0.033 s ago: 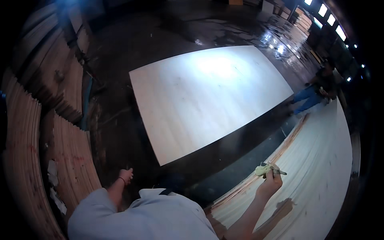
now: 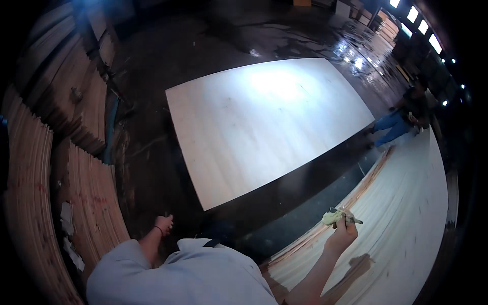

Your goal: Applying wood filler or putty to defects in plywood boards using hands and a small scraper.

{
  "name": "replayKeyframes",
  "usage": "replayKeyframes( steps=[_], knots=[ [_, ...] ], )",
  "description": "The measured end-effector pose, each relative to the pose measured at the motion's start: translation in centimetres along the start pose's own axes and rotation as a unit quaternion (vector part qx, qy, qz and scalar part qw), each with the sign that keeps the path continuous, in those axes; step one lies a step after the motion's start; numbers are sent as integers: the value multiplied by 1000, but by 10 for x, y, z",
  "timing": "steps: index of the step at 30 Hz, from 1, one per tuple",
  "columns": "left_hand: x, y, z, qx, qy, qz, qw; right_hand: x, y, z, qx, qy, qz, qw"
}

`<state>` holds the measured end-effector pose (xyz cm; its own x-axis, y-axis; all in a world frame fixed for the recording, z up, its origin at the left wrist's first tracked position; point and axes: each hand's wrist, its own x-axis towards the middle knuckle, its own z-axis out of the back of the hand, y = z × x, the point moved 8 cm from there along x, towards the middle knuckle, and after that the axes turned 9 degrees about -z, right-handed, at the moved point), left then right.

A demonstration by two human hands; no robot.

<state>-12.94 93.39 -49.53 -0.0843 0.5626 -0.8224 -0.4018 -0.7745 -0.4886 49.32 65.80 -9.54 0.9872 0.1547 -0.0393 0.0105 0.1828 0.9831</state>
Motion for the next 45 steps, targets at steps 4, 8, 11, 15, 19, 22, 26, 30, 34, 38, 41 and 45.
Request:
replayKeyframes(
  steps=[4,8,11,15,19,22,26,30,34,38,41,45],
  knots=[
    [36,-6,-76,119,29,-92,988,19,-21,-36,18,43,-40,998],
    [51,-105,-131,183,98,-182,961,38,-56,-67,31,39,-88,995],
    [44,-209,-152,185,123,-199,954,36,-78,-120,126,56,-192,972],
    [31,-319,-171,240,154,-215,934,30,-101,-202,273,153,-285,906],
    [-15,-397,-220,278,225,-258,898,10,-129,-257,410,129,-429,795],
    [-59,-425,-262,272,333,-286,856,-8,-118,-306,511,220,-462,690],
    [-137,-439,-298,240,466,-446,726,-37,-110,-325,529,222,-490,656],
    [-210,-442,-296,279,509,-567,585,-61,-110,-306,523,224,-482,667],
    [-253,-410,-271,313,456,-678,484,-106,-91,-284,555,251,-513,605],
    [-290,-380,-237,255,431,-723,475,-157,-100,-260,556,286,-520,582],
    [-291,-350,-215,268,416,-712,499,-200,-116,-245,483,226,-584,612],
    [-277,-325,-186,322,422,-622,576,-230,-116,-251,460,256,-596,607]
  ],
)
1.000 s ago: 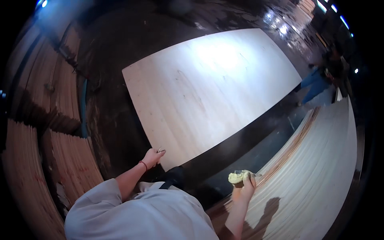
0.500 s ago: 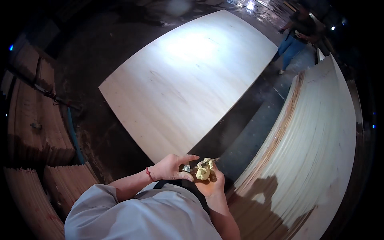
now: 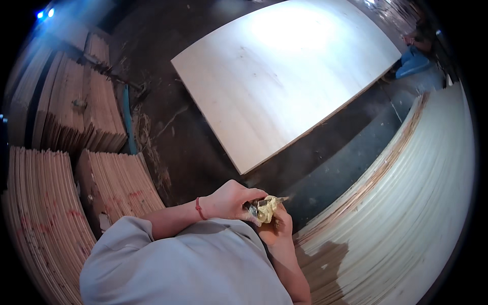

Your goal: Applying wood filler or putty to defects in plywood boards using hands and a small scraper.

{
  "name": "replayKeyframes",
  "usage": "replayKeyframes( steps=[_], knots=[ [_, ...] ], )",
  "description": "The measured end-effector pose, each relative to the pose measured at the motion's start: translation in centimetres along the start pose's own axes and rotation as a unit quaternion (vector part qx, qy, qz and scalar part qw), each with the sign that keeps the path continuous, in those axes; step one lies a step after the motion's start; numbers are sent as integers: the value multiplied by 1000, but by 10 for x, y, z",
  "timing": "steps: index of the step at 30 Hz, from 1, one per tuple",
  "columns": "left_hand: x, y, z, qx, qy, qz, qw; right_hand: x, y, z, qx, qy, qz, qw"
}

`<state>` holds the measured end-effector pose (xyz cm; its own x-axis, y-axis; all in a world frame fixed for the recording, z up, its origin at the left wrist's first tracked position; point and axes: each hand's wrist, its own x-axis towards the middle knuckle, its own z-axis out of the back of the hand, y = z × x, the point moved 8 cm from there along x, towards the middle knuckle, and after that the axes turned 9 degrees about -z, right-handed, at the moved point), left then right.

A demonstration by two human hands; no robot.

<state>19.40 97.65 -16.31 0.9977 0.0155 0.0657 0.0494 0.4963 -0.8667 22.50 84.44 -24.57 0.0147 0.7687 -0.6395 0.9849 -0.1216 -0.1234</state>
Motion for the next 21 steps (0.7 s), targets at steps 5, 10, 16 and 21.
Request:
replayKeyframes(
  steps=[5,10,16,21],
  knots=[
    [-66,36,10,-192,-11,180,965,25,-49,11,-71,-67,-23,995],
    [-125,66,51,-257,-31,190,947,70,-104,-21,-95,-80,-97,987],
    [-222,132,153,-375,-44,163,912,176,-191,-103,-213,-89,-108,967],
    [-319,210,280,-349,-206,222,887,275,-268,-176,-164,37,-120,978]
  ],
)
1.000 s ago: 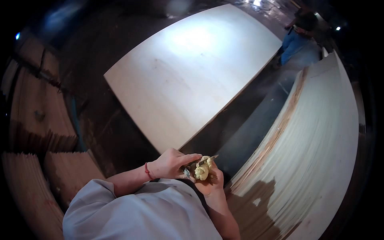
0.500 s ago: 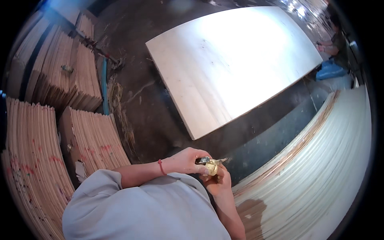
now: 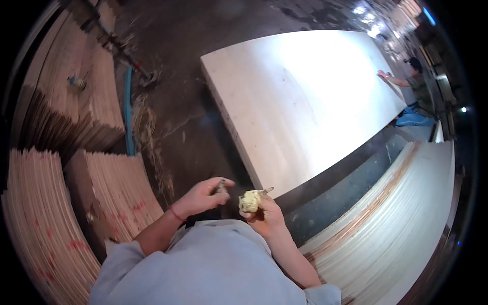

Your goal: Applying wood filler or putty to defects in plywood boards using hands and a small scraper.

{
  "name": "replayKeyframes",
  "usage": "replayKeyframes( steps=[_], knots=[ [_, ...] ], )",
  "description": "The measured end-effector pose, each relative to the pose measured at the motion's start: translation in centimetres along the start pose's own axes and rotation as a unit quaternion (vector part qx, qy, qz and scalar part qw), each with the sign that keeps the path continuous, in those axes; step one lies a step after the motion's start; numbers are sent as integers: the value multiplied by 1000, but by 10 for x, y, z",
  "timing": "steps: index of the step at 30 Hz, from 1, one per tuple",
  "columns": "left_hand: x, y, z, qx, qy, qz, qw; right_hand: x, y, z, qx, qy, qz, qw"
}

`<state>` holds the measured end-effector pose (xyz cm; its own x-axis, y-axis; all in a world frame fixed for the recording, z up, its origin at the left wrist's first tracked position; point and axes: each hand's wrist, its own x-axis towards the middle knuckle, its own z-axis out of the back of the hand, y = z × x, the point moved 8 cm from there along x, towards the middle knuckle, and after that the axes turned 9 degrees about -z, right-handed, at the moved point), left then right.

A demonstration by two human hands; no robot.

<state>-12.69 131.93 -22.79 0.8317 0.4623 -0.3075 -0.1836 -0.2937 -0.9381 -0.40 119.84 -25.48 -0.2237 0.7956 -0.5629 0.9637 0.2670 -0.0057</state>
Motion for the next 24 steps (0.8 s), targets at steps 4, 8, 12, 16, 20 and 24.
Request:
replayKeyframes(
  steps=[4,8,12,16,20,24],
  knots=[
    [-17,52,134,-155,-155,101,971,50,24,-48,-244,-120,63,960],
    [5,43,209,-60,-221,107,968,88,51,-60,-327,-235,84,912],
    [43,40,256,64,-233,135,961,150,84,-50,-377,-237,88,891],
    [88,49,314,175,-236,165,942,223,142,-49,-426,-255,88,863],
    [92,91,380,72,-324,261,906,289,233,-49,-622,-348,92,695],
    [136,93,410,46,-351,317,880,328,315,4,-559,-400,176,705]
  ],
)
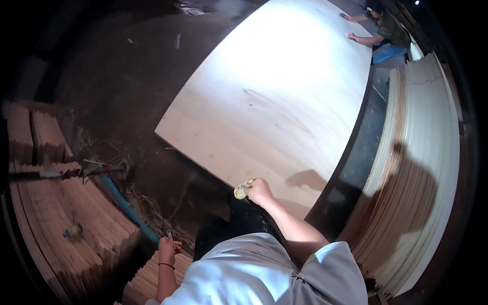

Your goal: Applying wood filler or putty to defects in plywood boards using hands and a small scraper.

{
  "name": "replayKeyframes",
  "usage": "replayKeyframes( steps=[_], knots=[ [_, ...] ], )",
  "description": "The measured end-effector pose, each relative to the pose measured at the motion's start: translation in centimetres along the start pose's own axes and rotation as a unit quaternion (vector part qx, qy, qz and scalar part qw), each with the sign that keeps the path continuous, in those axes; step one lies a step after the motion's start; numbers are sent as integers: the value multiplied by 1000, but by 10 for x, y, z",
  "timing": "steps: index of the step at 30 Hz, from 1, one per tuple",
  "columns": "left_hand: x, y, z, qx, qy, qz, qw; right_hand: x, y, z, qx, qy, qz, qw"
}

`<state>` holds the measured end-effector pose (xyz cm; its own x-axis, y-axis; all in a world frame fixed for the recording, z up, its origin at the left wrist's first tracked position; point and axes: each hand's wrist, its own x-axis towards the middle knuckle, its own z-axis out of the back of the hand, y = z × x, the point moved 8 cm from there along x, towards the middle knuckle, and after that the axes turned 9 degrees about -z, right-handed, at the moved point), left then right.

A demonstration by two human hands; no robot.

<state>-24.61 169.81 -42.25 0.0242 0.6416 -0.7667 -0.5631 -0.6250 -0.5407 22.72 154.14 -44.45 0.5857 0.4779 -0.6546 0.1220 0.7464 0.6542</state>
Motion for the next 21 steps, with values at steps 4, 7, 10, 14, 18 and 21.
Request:
replayKeyframes(
  steps=[4,7,10,14,18,21],
  knots=[
    [55,-48,-36,49,36,43,997,62,-61,38,25,-67,-110,991],
    [105,-95,-70,55,96,16,994,94,-68,56,14,-111,-143,983],
    [174,-134,-107,130,137,-93,978,136,-85,66,-22,-150,-145,978],
    [231,-218,-180,338,166,-237,896,214,-77,66,30,-193,-76,978],
    [291,-217,-227,343,185,-162,906,316,-65,54,35,-243,-34,969],
    [340,-202,-264,406,204,-201,868,411,-78,36,33,-203,-66,976]
  ],
)
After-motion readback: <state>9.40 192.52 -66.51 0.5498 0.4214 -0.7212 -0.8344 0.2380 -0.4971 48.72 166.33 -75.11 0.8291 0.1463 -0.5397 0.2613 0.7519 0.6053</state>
